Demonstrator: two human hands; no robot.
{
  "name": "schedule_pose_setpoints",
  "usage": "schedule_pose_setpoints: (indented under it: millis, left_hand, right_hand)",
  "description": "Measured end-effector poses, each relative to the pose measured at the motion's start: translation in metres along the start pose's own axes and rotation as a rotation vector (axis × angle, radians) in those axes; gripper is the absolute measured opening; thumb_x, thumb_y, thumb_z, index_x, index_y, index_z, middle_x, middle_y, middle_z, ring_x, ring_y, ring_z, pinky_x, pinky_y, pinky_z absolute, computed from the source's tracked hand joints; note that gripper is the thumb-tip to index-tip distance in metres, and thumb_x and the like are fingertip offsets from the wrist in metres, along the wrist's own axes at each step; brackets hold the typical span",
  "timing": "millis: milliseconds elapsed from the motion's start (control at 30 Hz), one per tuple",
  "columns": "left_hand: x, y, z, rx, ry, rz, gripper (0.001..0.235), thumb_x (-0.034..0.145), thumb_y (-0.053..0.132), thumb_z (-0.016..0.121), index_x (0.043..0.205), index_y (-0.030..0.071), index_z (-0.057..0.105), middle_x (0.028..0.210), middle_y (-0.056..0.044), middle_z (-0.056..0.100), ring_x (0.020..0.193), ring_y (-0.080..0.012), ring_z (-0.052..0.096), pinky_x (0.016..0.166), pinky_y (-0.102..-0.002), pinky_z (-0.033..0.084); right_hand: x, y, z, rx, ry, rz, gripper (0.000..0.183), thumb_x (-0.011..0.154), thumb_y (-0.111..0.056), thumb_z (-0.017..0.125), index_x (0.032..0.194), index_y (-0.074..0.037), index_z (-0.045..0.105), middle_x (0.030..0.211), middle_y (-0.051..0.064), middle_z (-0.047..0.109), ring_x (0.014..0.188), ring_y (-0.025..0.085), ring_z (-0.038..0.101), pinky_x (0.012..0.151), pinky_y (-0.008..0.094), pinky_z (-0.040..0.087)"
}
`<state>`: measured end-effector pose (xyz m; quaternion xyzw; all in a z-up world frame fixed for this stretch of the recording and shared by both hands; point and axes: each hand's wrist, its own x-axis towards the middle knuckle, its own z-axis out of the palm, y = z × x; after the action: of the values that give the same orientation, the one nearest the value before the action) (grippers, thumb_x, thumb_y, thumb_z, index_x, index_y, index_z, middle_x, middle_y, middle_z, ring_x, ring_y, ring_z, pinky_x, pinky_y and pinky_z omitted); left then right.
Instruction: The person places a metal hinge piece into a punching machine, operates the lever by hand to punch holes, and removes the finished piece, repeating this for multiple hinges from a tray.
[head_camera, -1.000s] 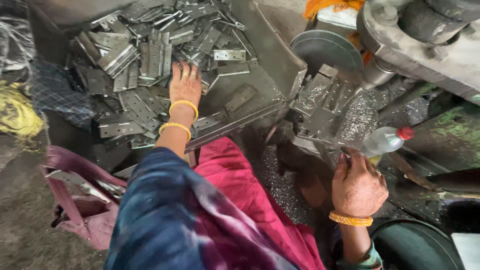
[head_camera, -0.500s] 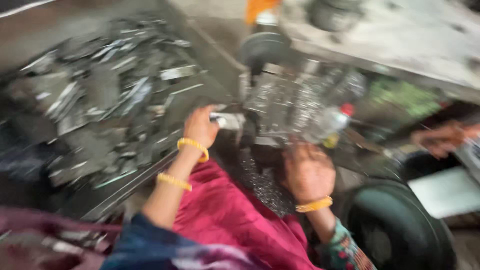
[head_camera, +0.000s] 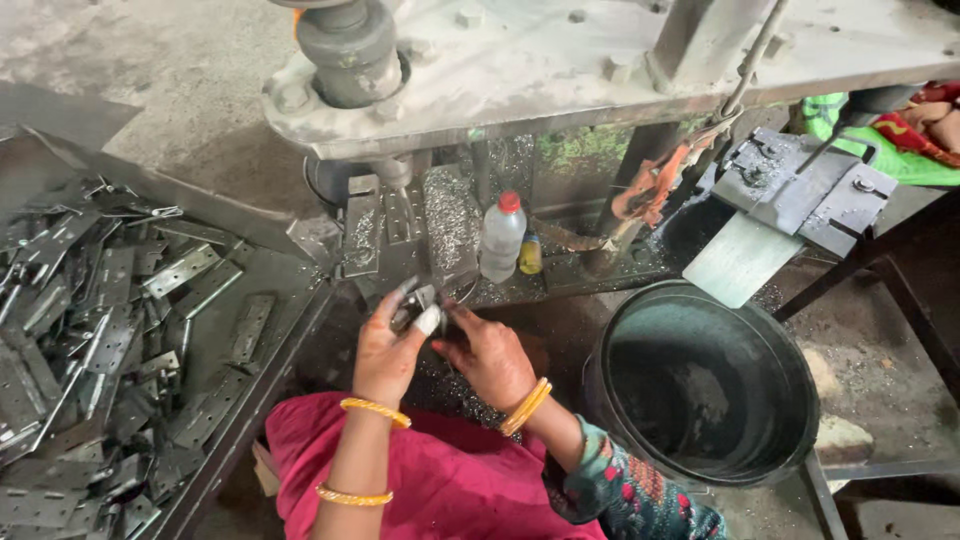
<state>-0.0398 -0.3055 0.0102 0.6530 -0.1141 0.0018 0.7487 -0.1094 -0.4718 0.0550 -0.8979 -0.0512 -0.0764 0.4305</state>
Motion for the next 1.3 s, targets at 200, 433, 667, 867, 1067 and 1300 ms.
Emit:
schedule_pose_setpoints:
  millis: [200,433,667,867,1067,1300]
  left_hand:
    - [0.002,-0.036,-0.023,-0.087,0.006,-0.161,0.036,0.087,0.009,0.078,0.121,-0.004,0.073,0.109,-0.004,0.076,0.097,-0.0103,0.069,0.09,-0.025,0.054]
    - [0.086,-0.02,-0.001,0.412,0.287,-0.08,0.046,0.072,0.012,0.085,0.115,0.005,0.073,0.104,-0.01,0.079,0.093,-0.0187,0.073,0.085,-0.031,0.057]
    - [0.073,0.023,0.023,1.453,0.235,-0.201,0.049,0.093,0.037,0.069,0.134,0.011,0.065,0.15,-0.011,0.05,0.141,-0.0337,0.042,0.115,-0.052,0.034]
    - [0.045,-0.002,0.016,1.7,0.126,0.034,0.046,0.097,0.028,0.048,0.136,0.011,0.065,0.166,-0.007,0.034,0.156,-0.0305,0.014,0.123,-0.06,0.006]
    - [0.096,0.009,0.025,1.781,0.076,-0.152,0.043,0.098,0.024,0.045,0.133,0.011,0.067,0.168,-0.007,0.025,0.157,-0.0327,0.006,0.123,-0.058,0.0]
    - [0.086,0.024,0.02,1.733,-0.033,-0.272,0.043,0.099,0.023,0.046,0.134,0.012,0.066,0.168,-0.006,0.027,0.159,-0.0342,-0.002,0.123,-0.06,-0.003]
  right_hand:
    - [0.015,0.06,0.023,0.372,0.141,-0.302,0.038,0.098,-0.004,0.067,0.135,0.002,0.063,0.119,0.022,0.076,0.105,0.024,0.075,0.091,0.035,0.057]
    - [0.001,0.016,0.016,-0.008,0.222,0.02,0.055,0.093,-0.024,0.071,0.142,-0.005,0.054,0.105,0.022,0.073,0.096,0.042,0.069,0.08,0.049,0.054]
    - [-0.004,0.02,0.015,-0.349,-0.142,0.006,0.06,0.089,-0.039,0.066,0.14,-0.011,0.049,0.114,0.02,0.069,0.098,0.042,0.068,0.079,0.054,0.056]
    - [0.002,0.014,0.023,-0.51,-0.297,0.063,0.071,0.092,-0.045,0.062,0.148,-0.008,0.039,0.109,0.025,0.067,0.096,0.044,0.069,0.081,0.054,0.056]
    - [0.002,0.047,0.033,-0.553,-0.175,-0.095,0.059,0.095,-0.04,0.061,0.139,-0.004,0.048,0.09,0.023,0.07,0.084,0.042,0.071,0.073,0.052,0.056]
    - [-0.051,0.095,0.077,-0.518,-0.089,0.106,0.048,0.094,-0.031,0.058,0.132,-0.001,0.052,0.078,0.02,0.071,0.065,0.041,0.07,0.056,0.053,0.055]
